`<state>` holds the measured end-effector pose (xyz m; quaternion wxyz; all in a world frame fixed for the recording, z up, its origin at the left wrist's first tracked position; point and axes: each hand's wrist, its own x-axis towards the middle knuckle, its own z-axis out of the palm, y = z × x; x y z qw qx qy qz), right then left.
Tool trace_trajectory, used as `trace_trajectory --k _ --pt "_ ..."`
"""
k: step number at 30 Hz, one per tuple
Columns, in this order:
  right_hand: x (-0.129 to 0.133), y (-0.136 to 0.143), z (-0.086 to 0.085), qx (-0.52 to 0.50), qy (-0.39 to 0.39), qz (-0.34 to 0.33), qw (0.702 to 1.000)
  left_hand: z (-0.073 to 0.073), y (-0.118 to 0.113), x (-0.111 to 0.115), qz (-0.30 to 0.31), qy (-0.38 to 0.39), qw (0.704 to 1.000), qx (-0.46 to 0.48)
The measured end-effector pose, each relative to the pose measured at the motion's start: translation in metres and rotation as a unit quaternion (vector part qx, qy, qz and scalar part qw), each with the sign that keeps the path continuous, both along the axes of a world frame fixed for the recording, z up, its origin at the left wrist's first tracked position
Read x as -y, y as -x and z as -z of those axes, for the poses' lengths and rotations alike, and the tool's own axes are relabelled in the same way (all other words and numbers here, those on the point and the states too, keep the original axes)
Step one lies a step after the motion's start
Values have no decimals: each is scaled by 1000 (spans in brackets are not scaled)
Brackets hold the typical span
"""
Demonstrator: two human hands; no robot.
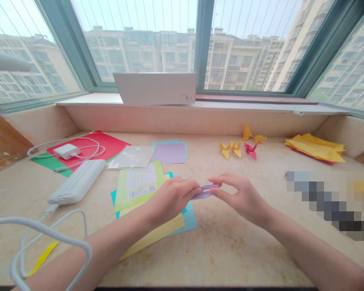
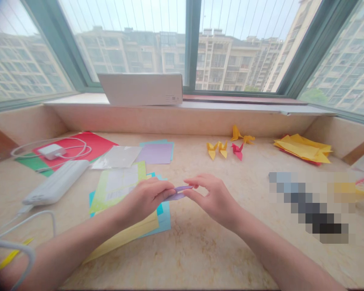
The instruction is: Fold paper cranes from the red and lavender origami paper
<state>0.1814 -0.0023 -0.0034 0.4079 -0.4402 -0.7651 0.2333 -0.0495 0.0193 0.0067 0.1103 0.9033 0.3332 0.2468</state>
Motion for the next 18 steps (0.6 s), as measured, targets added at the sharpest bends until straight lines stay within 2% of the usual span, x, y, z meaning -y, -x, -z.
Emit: trace_trajectory --k 5,10,18 --pt "1 -5 -11 -17 71 12 997 -3 -1 1 -14 58 998 37" --pt "4 -4 -14 -28 88 7 996 -6 -3 3 10 129 989 77" --pt "8 3 -13 -55 83 42 994 -10 -4 1 21 178 976 125"
